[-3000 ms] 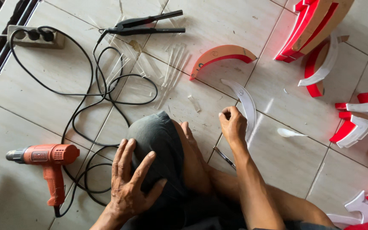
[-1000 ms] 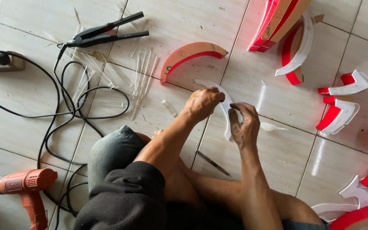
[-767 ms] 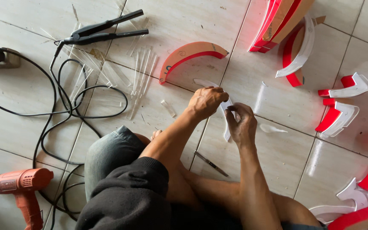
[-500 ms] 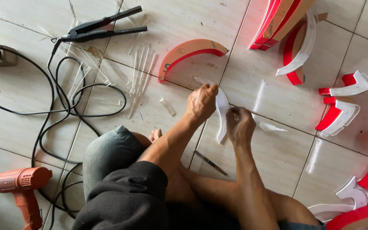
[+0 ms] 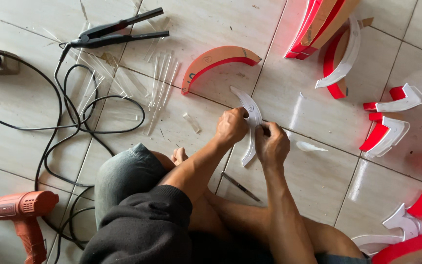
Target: The person assembles red and white curved plastic pieces into decorative letters. They use a heat gun to soften the plastic, apply glue to the edges, and press the pieces together to form the shapes.
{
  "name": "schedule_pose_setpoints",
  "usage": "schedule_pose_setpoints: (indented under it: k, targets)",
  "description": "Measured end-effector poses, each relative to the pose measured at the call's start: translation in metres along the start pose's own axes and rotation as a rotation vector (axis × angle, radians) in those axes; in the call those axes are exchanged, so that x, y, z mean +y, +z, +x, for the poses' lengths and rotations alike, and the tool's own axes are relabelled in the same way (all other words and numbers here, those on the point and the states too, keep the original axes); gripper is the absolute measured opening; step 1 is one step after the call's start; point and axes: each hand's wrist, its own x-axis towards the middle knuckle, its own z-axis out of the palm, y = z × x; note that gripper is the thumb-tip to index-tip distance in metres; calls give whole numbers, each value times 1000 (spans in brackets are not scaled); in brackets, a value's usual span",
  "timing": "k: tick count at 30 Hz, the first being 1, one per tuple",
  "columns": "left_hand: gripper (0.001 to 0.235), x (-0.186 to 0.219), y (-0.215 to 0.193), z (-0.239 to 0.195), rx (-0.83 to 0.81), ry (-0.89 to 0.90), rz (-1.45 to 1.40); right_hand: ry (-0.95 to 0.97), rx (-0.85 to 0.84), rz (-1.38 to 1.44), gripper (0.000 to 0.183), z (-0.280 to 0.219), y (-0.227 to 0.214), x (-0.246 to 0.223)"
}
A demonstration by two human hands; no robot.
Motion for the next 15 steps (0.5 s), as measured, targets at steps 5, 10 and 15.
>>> schedule_pose_setpoints:
  k: [5,10,15]
  targets:
    - [23,-3,6,-1,15,-70,-138,-161,46,-194,16,1,21,19]
    - [24,-4,2,-2,-36,-113,-206,-105,35,-248,17,-1,27,15]
    - [23,7,-13,-11,-58,-124,-256,-89,35,-265,16,2,32,21]
